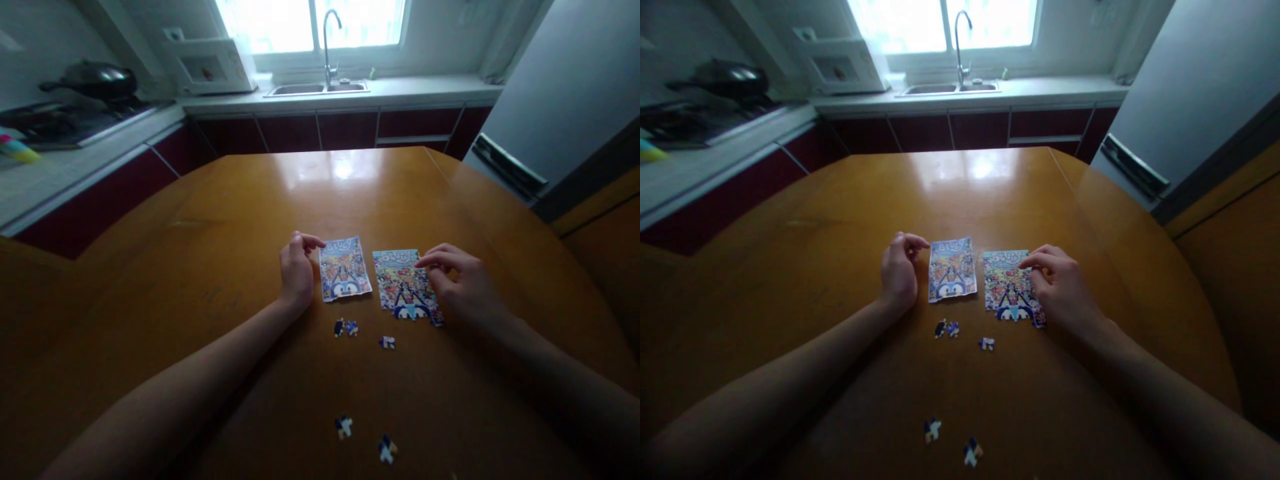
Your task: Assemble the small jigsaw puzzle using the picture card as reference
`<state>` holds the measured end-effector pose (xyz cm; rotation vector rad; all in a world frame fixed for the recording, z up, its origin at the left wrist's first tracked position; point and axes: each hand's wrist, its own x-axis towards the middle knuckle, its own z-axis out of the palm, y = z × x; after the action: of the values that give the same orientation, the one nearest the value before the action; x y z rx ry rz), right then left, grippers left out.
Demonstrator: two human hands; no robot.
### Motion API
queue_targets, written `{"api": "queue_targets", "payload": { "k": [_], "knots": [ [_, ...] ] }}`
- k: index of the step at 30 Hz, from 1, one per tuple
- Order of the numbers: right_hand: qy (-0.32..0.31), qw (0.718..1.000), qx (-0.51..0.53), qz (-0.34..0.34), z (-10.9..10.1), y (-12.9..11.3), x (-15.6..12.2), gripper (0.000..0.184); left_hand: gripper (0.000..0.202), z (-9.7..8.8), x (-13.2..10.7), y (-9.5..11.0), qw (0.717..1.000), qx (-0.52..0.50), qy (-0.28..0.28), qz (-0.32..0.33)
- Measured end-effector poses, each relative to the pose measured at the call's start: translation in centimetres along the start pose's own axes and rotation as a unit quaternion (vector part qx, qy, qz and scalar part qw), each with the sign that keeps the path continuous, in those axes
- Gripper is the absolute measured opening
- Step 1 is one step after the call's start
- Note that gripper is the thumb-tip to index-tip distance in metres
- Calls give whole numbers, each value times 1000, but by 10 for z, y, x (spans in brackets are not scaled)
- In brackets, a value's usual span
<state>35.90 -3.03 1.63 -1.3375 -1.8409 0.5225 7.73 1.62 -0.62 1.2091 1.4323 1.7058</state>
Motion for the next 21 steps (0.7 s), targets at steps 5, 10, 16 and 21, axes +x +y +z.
{"api": "queue_targets", "payload": {
  "k": [5, 10, 16, 21],
  "knots": [
    [1, 1000, 6, 11, -3, 3, 4, 19, 52, -1, -1, 3, 1000, 12, -18, 12],
    [0, 1000, 17, 19, -7, -2, 4, 20, 36, 1, -2, 5, 998, -50, -46, 8],
    [5, 1000, 17, 16, -7, -5, 1, 20, 23, 5, -4, 6, 996, -70, -55, 25],
    [-6, 1000, 16, 12, -7, -3, -1, 19, 13, 6, -4, 8, 995, -63, -62, 37]
  ]
}}
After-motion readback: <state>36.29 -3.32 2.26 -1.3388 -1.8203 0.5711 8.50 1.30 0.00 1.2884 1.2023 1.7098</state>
